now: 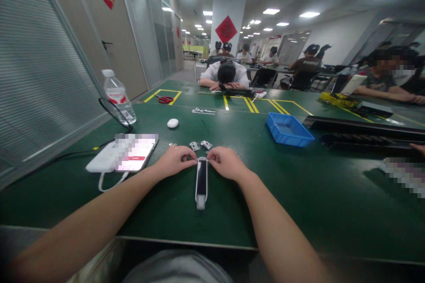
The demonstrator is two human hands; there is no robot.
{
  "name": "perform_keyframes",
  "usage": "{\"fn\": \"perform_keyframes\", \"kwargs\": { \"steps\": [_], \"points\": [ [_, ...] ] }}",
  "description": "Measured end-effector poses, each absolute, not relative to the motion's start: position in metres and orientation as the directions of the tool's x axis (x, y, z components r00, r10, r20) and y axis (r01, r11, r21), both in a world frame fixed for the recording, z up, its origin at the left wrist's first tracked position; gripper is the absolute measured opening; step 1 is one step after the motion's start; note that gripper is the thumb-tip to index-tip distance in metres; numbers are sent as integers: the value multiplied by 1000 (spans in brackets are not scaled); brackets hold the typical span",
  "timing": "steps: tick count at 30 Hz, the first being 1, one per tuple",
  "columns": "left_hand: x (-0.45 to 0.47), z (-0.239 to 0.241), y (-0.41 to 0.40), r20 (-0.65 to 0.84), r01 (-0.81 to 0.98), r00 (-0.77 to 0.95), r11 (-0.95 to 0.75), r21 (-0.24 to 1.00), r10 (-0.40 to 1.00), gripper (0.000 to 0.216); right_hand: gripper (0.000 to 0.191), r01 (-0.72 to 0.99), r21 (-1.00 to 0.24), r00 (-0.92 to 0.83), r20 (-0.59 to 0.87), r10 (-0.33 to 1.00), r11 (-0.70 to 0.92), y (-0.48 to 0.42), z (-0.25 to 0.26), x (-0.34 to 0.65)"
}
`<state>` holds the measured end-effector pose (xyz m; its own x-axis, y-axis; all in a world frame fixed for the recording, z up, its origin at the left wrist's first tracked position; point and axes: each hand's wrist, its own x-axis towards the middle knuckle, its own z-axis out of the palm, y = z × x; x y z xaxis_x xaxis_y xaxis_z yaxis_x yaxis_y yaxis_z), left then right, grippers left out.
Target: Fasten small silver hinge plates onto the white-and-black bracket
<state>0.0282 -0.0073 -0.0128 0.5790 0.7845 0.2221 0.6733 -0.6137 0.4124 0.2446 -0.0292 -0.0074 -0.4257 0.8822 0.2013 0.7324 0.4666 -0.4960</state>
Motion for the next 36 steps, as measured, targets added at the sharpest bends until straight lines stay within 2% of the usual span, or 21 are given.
{"fn": "perform_keyframes", "kwargs": {
  "steps": [5,13,17,28,36],
  "points": [
    [28,-13,-8,224,681,577,-615,398,785,15,19,740,-501,-407,197,892,448,-28,-7,247],
    [27,-8,-9,210,707,568,-602,371,796,18,22,846,-456,-192,222,956,276,-22,-9,253],
    [28,-6,-11,195,709,567,-594,379,801,16,23,866,-450,-146,188,971,217,-19,-14,256],
    [28,-8,-12,223,679,598,-635,370,770,14,18,882,-412,-192,129,973,228,-15,-20,259],
    [29,-5,-14,221,680,601,-636,364,768,12,8,877,-415,-193,159,968,243,-15,-21,256]
  ]
}}
